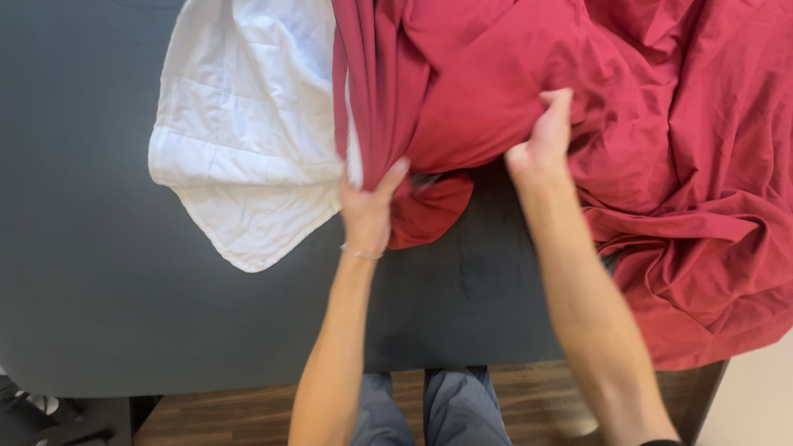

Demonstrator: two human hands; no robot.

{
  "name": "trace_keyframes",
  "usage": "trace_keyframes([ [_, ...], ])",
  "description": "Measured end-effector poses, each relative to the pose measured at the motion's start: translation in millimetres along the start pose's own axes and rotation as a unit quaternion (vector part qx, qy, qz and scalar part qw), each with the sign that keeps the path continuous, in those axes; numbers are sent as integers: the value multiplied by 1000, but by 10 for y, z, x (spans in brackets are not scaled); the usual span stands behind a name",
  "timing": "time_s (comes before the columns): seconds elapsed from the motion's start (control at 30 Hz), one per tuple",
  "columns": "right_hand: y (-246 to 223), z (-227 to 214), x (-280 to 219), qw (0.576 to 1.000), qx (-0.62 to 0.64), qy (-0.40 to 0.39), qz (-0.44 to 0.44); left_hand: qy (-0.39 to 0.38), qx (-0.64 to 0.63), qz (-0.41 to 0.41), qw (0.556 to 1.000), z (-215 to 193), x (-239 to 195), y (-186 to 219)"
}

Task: The person puts a red duvet cover onto a white duvet on a bed, pulling the cover over the fabric and smoothing the surface.

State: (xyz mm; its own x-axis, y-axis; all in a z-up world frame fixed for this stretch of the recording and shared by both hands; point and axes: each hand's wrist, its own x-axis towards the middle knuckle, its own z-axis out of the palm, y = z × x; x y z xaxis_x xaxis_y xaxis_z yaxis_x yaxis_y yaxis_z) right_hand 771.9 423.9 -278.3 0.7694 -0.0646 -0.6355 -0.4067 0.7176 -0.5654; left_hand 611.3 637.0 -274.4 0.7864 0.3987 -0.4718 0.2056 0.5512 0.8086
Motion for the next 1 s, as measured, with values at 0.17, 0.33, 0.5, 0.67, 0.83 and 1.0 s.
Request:
trace_keyframes([
  [0.17, -490, -212, -214, 967, -227, 81, -80, -4, 54, -10, 998, -656, -429, 529],
  [0.33, -908, -860, -435, 977, -212, 34, 8, 75, 420, 71, 901, -1221, -641, 674],
  [0.5, -1557, -1903, -767, 969, -221, 106, -12, 216, 435, 128, 865, -1841, -1086, 1176],
  [0.67, -1317, -2693, -1074, 765, -548, 338, -8, -9, 452, 136, 881, -1543, -1556, 832],
  [0.83, -101, -1544, -1155, 493, -799, -9, -345, -96, 336, 175, 920, -994, -1823, 329],
  [1.0, 1266, 338, -1442, 401, -749, -403, -339, -100, 315, 50, 943, -927, -1965, 130],
])
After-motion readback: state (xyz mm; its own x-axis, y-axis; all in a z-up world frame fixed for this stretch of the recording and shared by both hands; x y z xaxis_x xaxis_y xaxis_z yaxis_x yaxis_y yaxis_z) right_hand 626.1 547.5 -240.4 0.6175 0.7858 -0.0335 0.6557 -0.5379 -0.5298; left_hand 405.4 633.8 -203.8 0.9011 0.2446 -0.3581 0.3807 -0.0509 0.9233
